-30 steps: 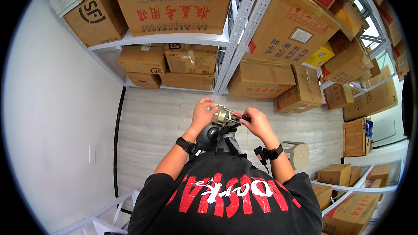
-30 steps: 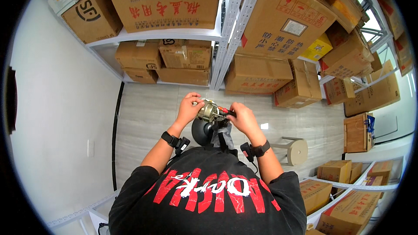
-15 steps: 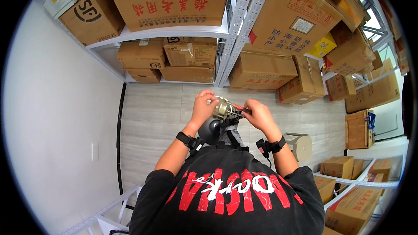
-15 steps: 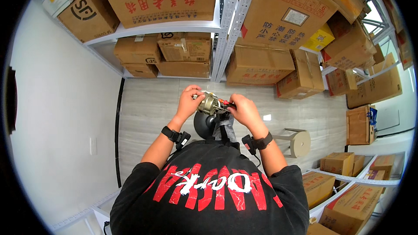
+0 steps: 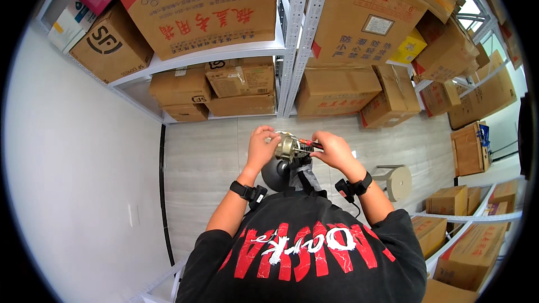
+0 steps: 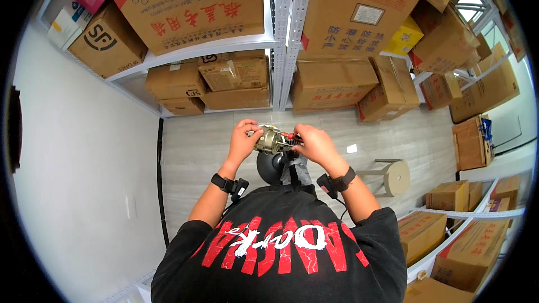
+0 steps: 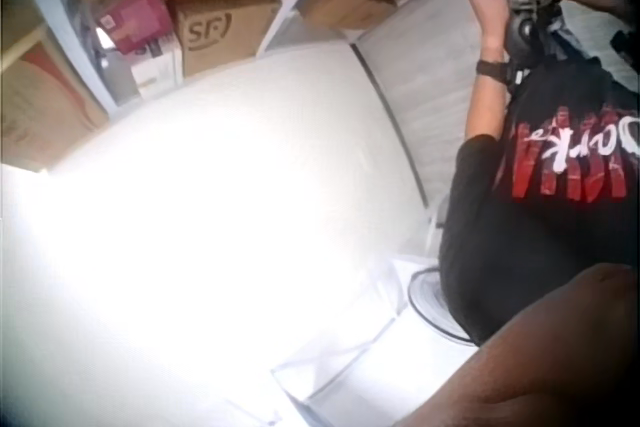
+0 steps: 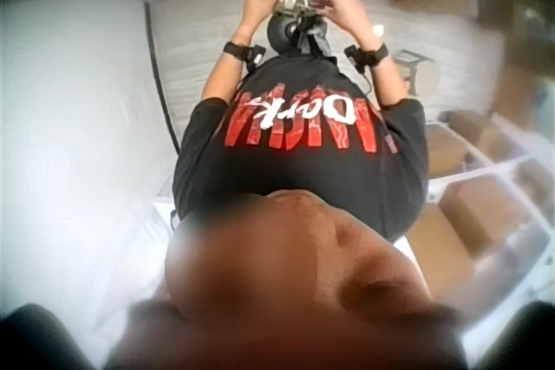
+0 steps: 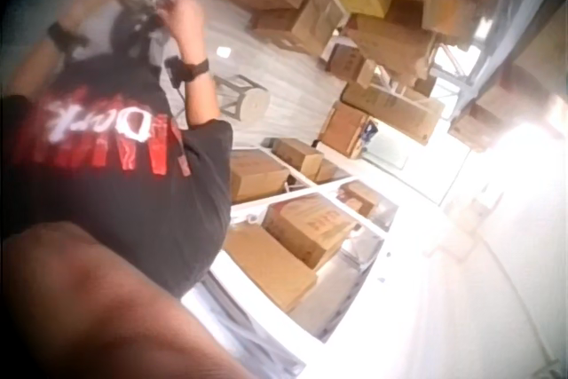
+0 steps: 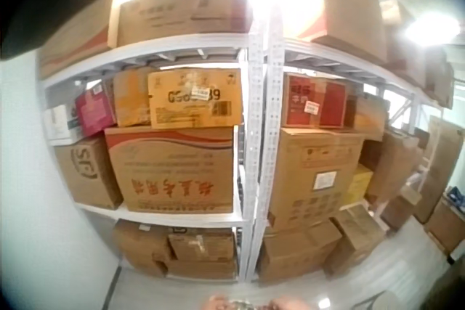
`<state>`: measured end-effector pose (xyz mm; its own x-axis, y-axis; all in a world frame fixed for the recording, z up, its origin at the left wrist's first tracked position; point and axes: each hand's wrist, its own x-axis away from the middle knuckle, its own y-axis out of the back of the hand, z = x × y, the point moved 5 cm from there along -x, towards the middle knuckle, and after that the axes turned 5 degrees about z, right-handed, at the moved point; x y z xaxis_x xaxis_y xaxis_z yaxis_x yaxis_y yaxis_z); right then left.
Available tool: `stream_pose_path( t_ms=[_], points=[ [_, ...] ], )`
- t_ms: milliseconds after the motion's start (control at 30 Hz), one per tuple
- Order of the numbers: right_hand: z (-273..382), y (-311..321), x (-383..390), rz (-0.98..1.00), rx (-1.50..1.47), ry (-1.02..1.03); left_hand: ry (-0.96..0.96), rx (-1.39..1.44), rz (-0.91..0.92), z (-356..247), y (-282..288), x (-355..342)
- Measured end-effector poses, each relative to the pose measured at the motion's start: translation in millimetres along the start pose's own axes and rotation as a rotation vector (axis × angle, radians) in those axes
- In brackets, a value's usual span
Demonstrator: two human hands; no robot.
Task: The person uses a screwdriver to loosen and tighten screws on a brass-colored electrical component, likely a fan motor. They repeatedly adjust the component, remove and reinsert a small white plastic piece, and manipulate wires while working in a storage room.
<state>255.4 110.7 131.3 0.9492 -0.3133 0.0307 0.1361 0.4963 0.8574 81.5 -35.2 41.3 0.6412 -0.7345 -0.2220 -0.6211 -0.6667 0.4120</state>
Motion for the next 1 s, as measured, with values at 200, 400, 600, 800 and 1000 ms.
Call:
stream_pose_path(
  t_ms=[200,400,600,800,1000],
  points=[
    [-7.2,-5.8,3.5,-0.142,0.141,0.111,0.041,0.049,0.062,0.7,-0.5,1.8],
    [-54.9,-32.9,-5.9,0.136,-0.539,-0.214,0.046,0.049,0.095,-5.9,-1.4,-0.4],
    [-23.7,-5.1,-1.1,-0.033,-0.226,0.024,0.064,0.036,0.073,-7.2,0.8,0.8],
    [-9.6,9.3,8.7,-0.153,0.069,0.157,0.077,0.043,0.065,-14.4,-5.0,4.3],
    [-30.1,2.9,0.8,-0.035,-0.183,0.06,0.127,0.045,0.076,-26.1,-7.5,3.5]
  ],
)
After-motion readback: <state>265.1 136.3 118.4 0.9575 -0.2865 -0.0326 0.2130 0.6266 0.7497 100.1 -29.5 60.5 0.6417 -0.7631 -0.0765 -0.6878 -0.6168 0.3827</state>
